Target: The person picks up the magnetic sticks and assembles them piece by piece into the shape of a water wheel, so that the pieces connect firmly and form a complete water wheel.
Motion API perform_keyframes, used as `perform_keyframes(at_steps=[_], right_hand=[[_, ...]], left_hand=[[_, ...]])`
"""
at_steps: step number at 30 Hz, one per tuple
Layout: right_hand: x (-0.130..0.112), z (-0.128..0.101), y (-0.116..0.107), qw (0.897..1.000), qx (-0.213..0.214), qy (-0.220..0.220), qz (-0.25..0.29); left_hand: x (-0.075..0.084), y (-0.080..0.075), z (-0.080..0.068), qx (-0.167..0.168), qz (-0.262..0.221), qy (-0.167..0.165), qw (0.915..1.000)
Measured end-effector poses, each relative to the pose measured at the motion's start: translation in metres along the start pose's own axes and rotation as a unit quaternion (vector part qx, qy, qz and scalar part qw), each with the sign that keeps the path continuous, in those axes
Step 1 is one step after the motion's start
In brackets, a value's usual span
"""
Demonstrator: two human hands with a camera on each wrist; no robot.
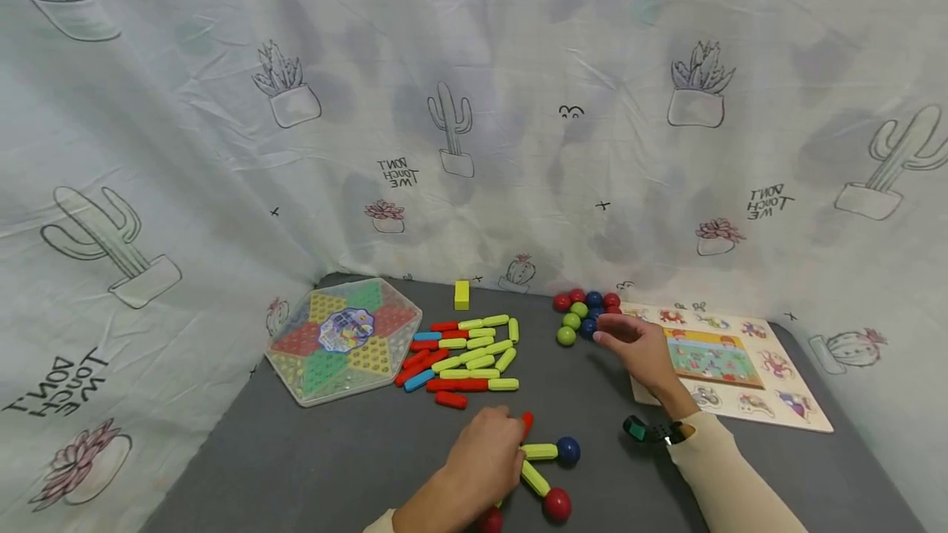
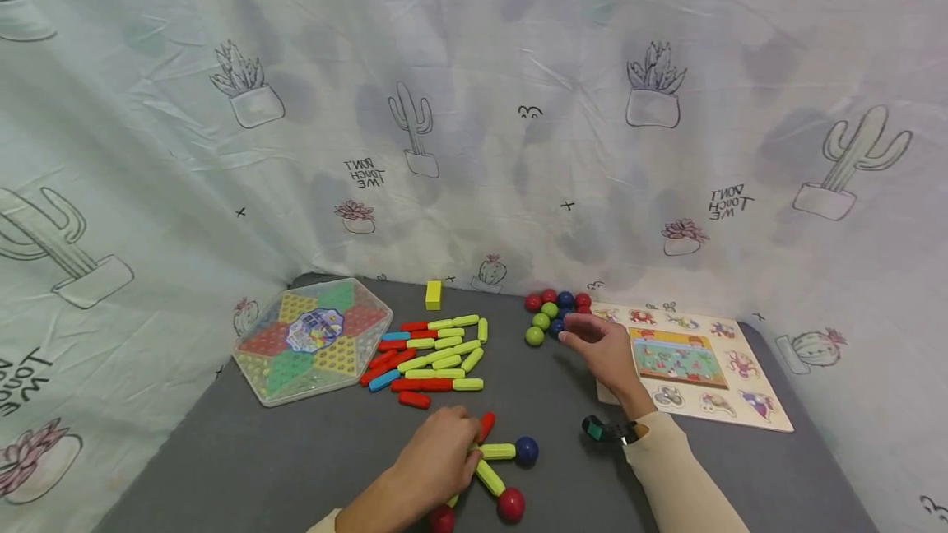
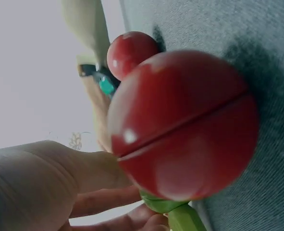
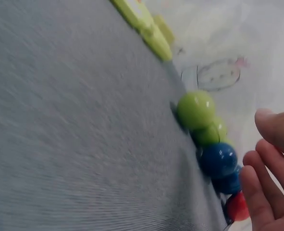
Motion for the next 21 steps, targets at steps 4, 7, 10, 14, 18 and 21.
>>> perform_keyframes(at_steps=[4,7,10,14,18,21], right_hand=[[0.010,0.011,0.001,0.999,0.004,0.020,-0.047],[0.012,0.017,0.003,0.995,0.017,0.015,-0.095],[0.013,0.019,0.007,0.989,0.031,0.001,-0.142],[0.008,0.015,0.008,0.986,0.057,-0.016,-0.159],[0.000,0.000,0.005,0.987,0.071,-0.021,-0.142],[-0.006,-0.016,0.006,0.991,0.058,-0.018,-0.115]], left_hand=[[0.002,0.002,-0.001,-0.008,0.000,0.000,1.0000],[0.007,0.007,-0.001,-0.022,-0.002,0.024,0.9995],[0.014,0.011,-0.001,-0.034,0.004,0.056,0.9978],[0.018,0.012,0.001,-0.042,0.014,0.081,0.9957],[0.017,0.009,0.002,-0.047,0.028,0.092,0.9943],[0.015,0.007,0.004,-0.047,0.040,0.095,0.9936]])
Point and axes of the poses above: each hand's wrist, its own z-axis towards the middle knuckle, its own y-axis out of the palm, x = y × z, the point moved 10 cm from there along z, towards the middle knuckle, and after that the axes turned 15 degrees about -z, right-handed, at the moved point
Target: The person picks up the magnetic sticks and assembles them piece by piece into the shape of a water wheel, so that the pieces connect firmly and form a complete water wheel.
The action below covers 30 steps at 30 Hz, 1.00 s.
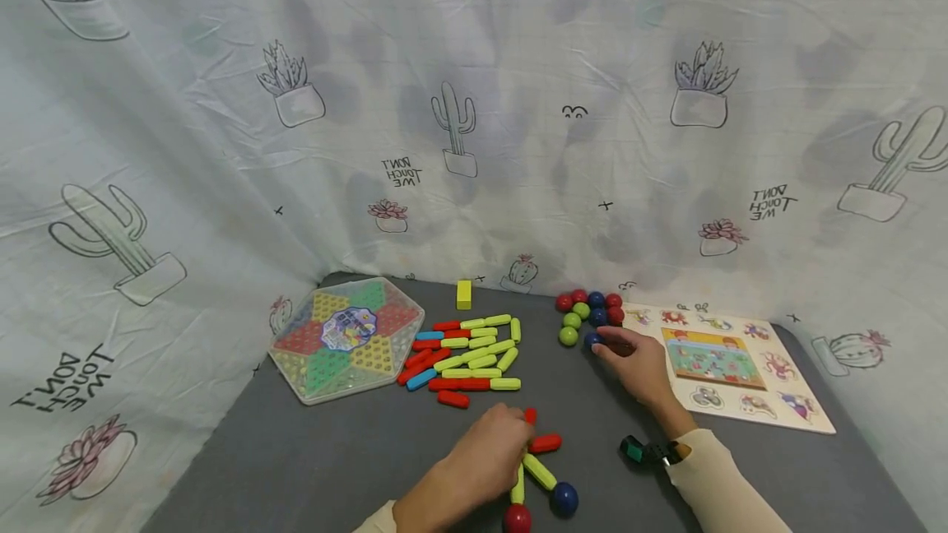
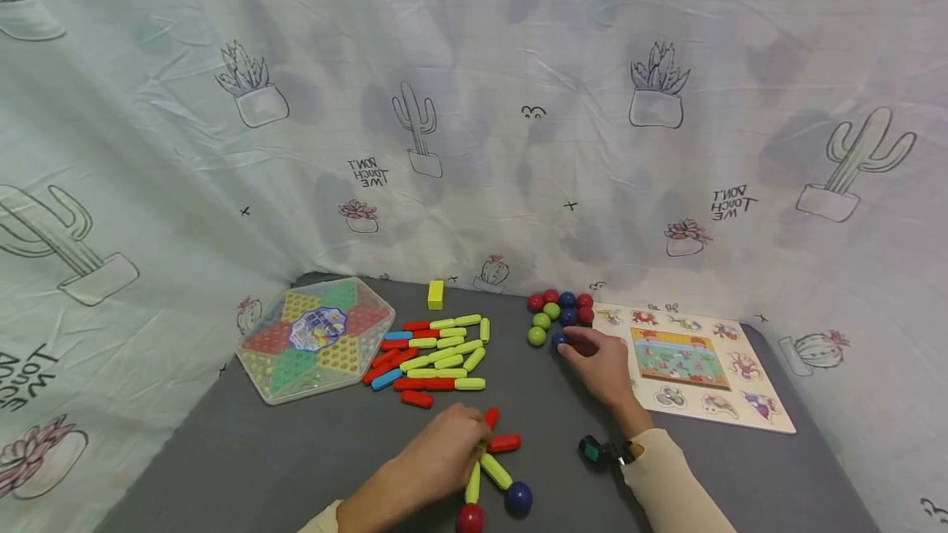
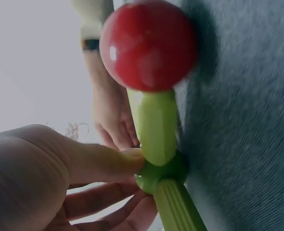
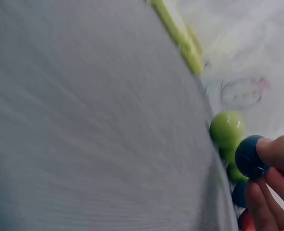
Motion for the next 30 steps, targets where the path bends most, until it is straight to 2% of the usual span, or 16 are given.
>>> perform_keyframes(at_steps=[6,13,17,22,27,30], right_hand=[[-0.017,-0.047,0.004,0.993,-0.071,0.004,0.097],[-0.036,-0.093,0.014,0.976,-0.156,0.003,0.155],[-0.047,-0.106,0.017,0.967,-0.190,-0.023,0.169],[-0.056,-0.115,0.020,0.955,-0.220,-0.050,0.191],[-0.063,-0.118,0.021,0.953,-0.223,-0.066,0.192],[-0.065,-0.120,0.021,0.954,-0.219,-0.072,0.192]], left_hand=[[-0.001,-0.003,0.010,0.005,-0.009,-0.019,0.9998],[0.004,0.004,0.026,0.020,0.012,-0.030,0.9993],[0.003,0.008,0.030,0.029,0.025,-0.027,0.9989],[0.004,0.005,0.028,0.052,0.009,-0.016,0.9985],[0.003,0.004,0.024,0.050,0.003,-0.012,0.9987],[-0.002,0.003,0.019,0.043,-0.007,-0.022,0.9988]])
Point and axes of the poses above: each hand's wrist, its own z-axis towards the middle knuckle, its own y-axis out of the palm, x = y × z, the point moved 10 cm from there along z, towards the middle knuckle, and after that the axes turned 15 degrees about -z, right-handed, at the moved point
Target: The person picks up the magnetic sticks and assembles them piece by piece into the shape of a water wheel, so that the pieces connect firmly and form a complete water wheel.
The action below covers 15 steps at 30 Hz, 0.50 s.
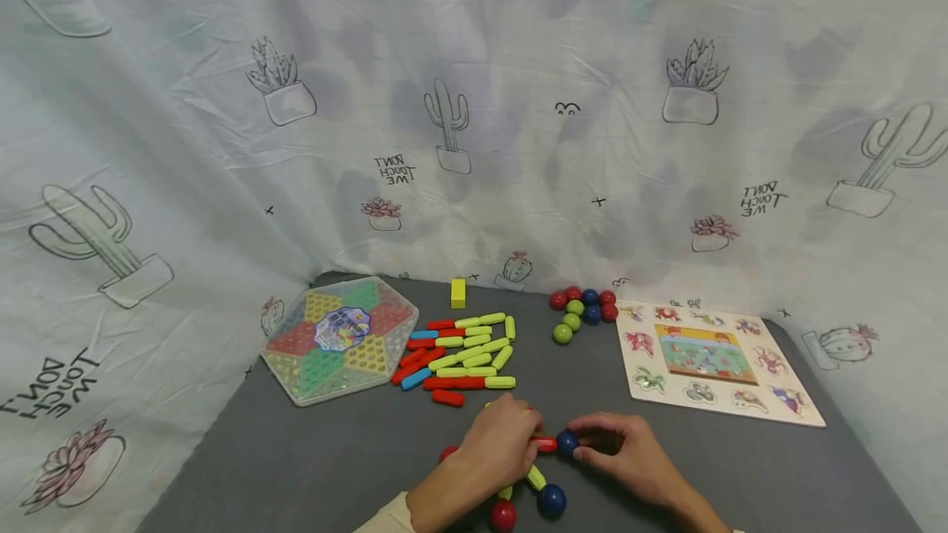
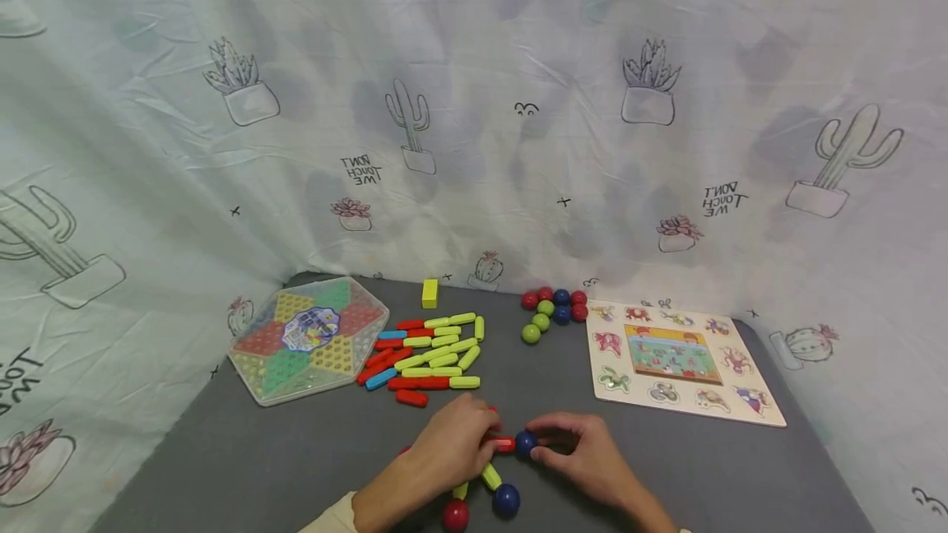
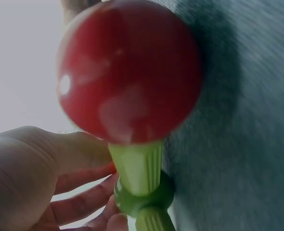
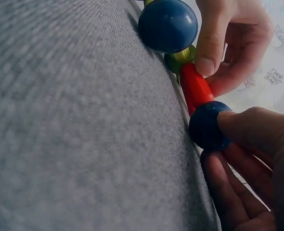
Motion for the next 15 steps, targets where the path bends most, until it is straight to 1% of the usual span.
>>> perform_keyframes(at_steps=[5,8,10,12,14,15], right_hand=[[0.000,0.000,0.002,1.000,-0.003,-0.003,-0.004],[0.001,0.001,0.002,1.000,-0.019,0.002,-0.010],[0.001,0.003,0.002,0.999,-0.034,0.006,-0.012],[0.004,0.007,-0.002,0.999,-0.042,0.013,-0.013],[0.007,0.013,-0.009,0.999,-0.036,0.016,-0.015],[0.009,0.018,-0.014,0.999,-0.026,0.020,-0.016]], left_hand=[[-0.012,-0.007,-0.012,-0.007,-0.021,-0.036,0.9991],[-0.019,-0.010,-0.019,-0.013,-0.030,-0.059,0.9977],[-0.022,-0.010,-0.021,-0.016,-0.038,-0.066,0.9970],[-0.023,-0.010,-0.023,-0.017,-0.045,-0.066,0.9967],[-0.024,-0.010,-0.024,-0.018,-0.050,-0.061,0.9967],[-0.024,-0.009,-0.024,-0.020,-0.053,-0.061,0.9965]])
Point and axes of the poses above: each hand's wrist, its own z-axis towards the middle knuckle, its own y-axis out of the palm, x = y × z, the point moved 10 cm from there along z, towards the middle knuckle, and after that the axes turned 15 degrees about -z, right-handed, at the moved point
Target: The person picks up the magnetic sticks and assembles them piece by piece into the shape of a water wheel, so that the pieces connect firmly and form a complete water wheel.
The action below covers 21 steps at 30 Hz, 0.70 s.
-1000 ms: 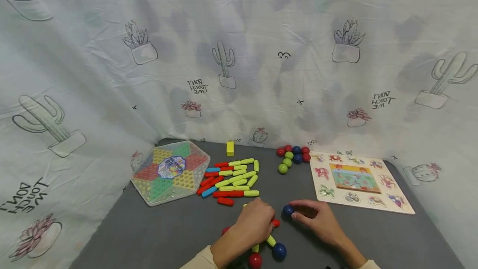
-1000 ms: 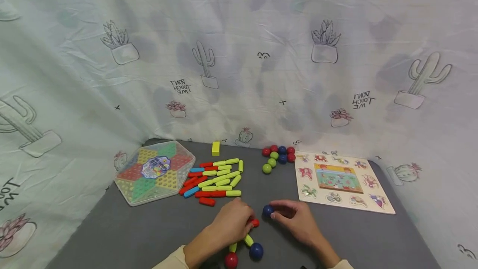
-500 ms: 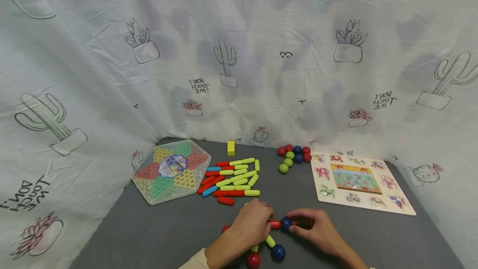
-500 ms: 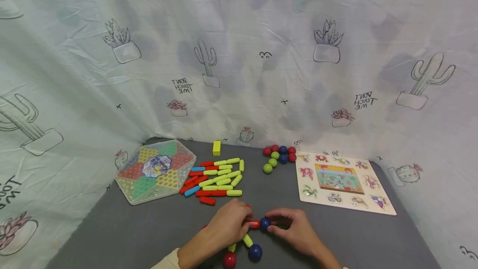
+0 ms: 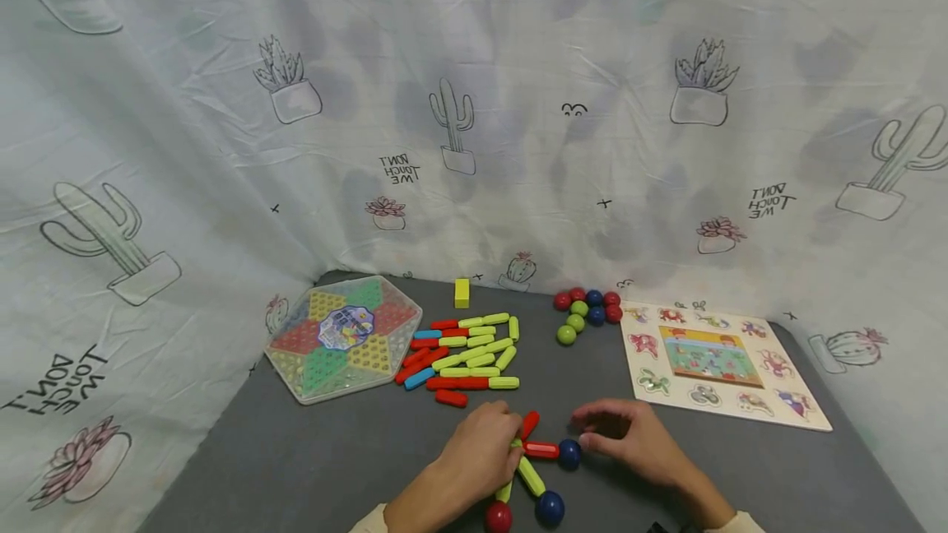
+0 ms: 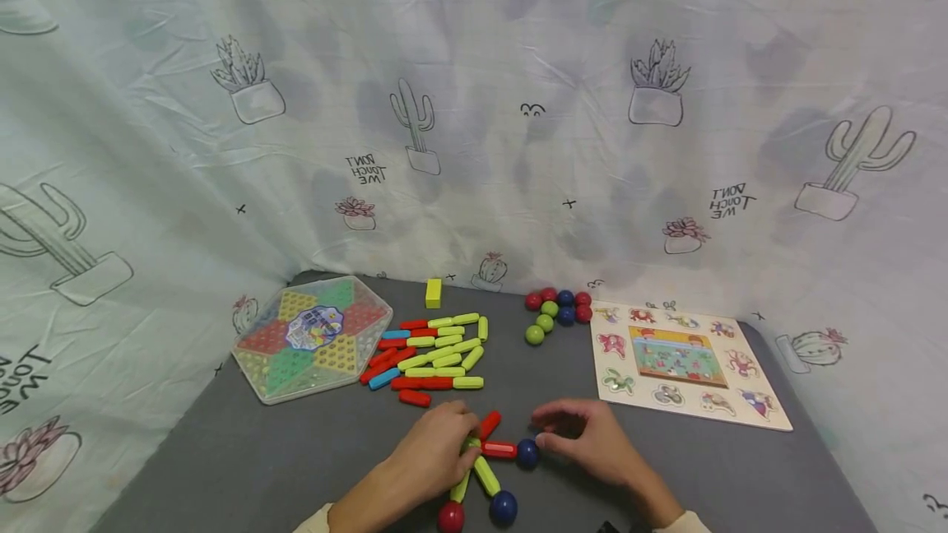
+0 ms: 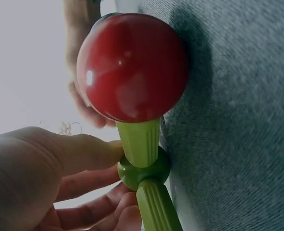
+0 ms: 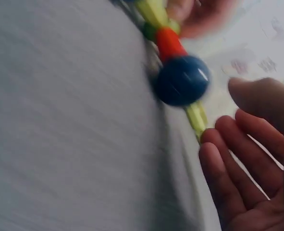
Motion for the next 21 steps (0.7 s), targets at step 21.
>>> perform_keyframes(at_steps=[21], right_hand=[[0.053,0.095,-0.068,0.983,0.170,0.044,-0.052]], left_hand=[[0.007,0.004,-0.001,-0.019,0.007,0.052,0.9984]])
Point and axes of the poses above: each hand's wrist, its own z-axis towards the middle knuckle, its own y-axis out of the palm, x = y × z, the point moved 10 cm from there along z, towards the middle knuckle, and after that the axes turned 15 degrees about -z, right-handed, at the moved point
